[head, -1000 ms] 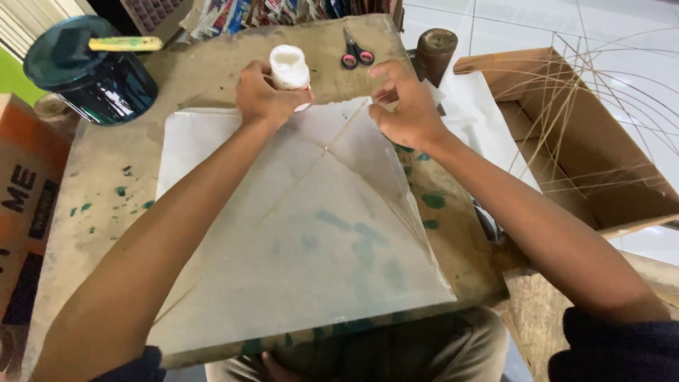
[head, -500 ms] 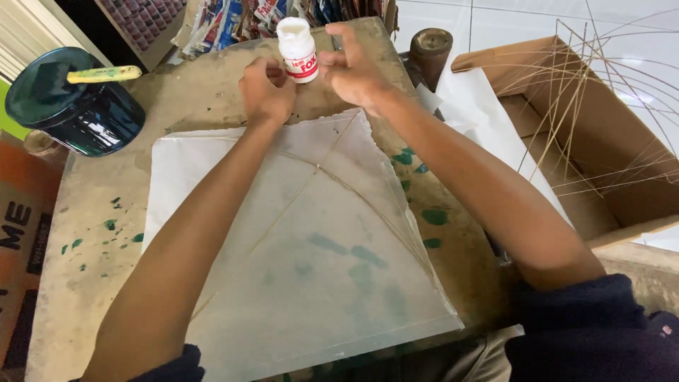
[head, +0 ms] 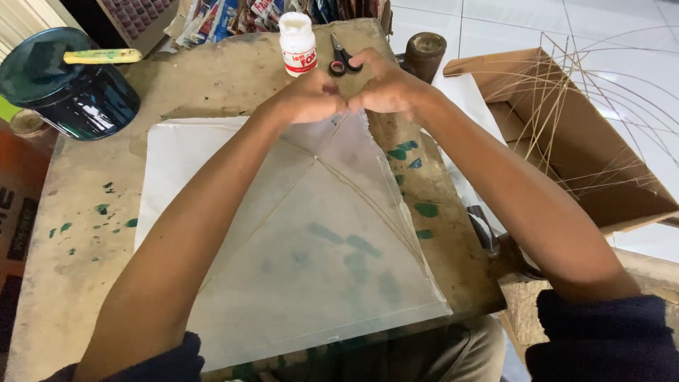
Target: The person trims the edges of a white sheet attached to a bamboo frame using scissors. They then apply glue from a bottle to the frame and fold the sheet over the edges to secure it.
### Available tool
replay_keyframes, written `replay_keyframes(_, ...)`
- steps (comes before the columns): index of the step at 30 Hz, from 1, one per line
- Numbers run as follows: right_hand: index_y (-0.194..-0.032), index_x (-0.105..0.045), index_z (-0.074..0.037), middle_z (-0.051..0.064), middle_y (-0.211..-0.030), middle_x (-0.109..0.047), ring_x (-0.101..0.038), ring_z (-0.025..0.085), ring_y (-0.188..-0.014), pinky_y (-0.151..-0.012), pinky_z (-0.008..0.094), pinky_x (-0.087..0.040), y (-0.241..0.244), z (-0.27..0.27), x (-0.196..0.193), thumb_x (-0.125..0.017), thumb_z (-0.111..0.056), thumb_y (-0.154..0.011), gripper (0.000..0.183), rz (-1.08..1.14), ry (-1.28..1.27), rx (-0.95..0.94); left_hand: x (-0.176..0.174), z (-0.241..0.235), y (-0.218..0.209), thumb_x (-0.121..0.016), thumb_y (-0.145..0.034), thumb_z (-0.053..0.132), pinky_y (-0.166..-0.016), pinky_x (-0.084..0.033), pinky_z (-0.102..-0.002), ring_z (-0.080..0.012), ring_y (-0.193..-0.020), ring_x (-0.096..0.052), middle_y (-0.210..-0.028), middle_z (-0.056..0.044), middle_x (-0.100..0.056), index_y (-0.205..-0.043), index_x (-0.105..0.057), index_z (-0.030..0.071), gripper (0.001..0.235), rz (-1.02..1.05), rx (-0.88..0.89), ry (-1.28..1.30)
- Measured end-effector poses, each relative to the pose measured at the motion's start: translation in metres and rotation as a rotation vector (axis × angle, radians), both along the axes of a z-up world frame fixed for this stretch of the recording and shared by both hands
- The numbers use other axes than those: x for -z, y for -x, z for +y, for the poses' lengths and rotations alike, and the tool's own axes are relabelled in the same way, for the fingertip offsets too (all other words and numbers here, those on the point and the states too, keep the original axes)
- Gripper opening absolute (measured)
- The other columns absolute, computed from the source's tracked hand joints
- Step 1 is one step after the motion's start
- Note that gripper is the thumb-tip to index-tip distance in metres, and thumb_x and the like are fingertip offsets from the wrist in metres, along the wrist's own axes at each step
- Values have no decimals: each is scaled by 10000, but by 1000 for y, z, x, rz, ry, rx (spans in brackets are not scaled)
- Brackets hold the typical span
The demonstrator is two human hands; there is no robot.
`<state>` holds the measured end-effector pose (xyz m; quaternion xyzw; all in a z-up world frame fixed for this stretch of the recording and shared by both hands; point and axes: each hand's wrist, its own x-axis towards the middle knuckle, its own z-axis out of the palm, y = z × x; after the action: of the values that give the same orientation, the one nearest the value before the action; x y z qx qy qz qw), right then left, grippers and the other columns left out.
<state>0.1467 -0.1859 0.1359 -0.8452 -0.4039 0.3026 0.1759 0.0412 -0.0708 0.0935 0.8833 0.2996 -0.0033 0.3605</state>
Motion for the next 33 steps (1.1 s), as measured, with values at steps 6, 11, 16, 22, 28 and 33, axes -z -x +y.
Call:
replay_keyframes(6,-1471,-384,-271,39,-1518,-369,-567,217,-1231,-1029,356,-521,2,-12,-13,-726,-66,-794,786,191,-132,52,-18,8,10,-666,-768,279,-665,-275,-314,-131,-764,-442,-746,45,-453,-692,-573,211,139,-5,10,-7)
replay_keyframes(11,-1444,-399,-232,34,-818,-522,-411,125,-622,-612,248,-422,-20,-4,13,-740,61,-778,803,320,-246,-7,-25,23,19,-733,-770,208,-764,-395,-306,-139,-891,-550,-937,37,-636,-988,-754,203,219,-2,96,-29)
replay_keyframes(16,-1401,-459,-231,13,-665,-435,-383,135,-603,-547,270,-364,-18,4,18,-739,119,-732,805,441,-361,24,-26,36,28,-756,-779,153,-745,-395,-268,-115,-852,-547,-875,29,-640,-940,-748,165,162,-91,147,17)
replay_keyframes(22,-1442,-429,-244,25,-821,-482,-482,120,-669,-630,255,-456,11,7,8,-809,-22,-751,820,484,-428,36,-37,41,67,-722,-780,183,-790,-389,-297,-121,-923,-555,-954,59,-672,-929,-743,201,152,-75,-14,3)
replay_keyframes(28,-1527,-279,-292,85,-1053,-639,-634,216,-1104,-995,414,-475,45,-1,13,-835,-88,-698,1018,471,-331,-84,-15,68,116,-700,-710,227,-723,-397,-270,-102,-847,-560,-888,72,-675,-927,-774,202,230,-236,-181,-47)
replay_keyframes(33,-1509,-229,-332,115,-1209,-557,-571,202,-1169,-1082,347,-440,82,-2,4,-801,24,-661,1083,319,-193,-129,-7,74,158,-697,-725,174,-706,-398,-254,-80,-884,-580,-887,99,-661,-880,-751,219,170,-328,-394,-18)
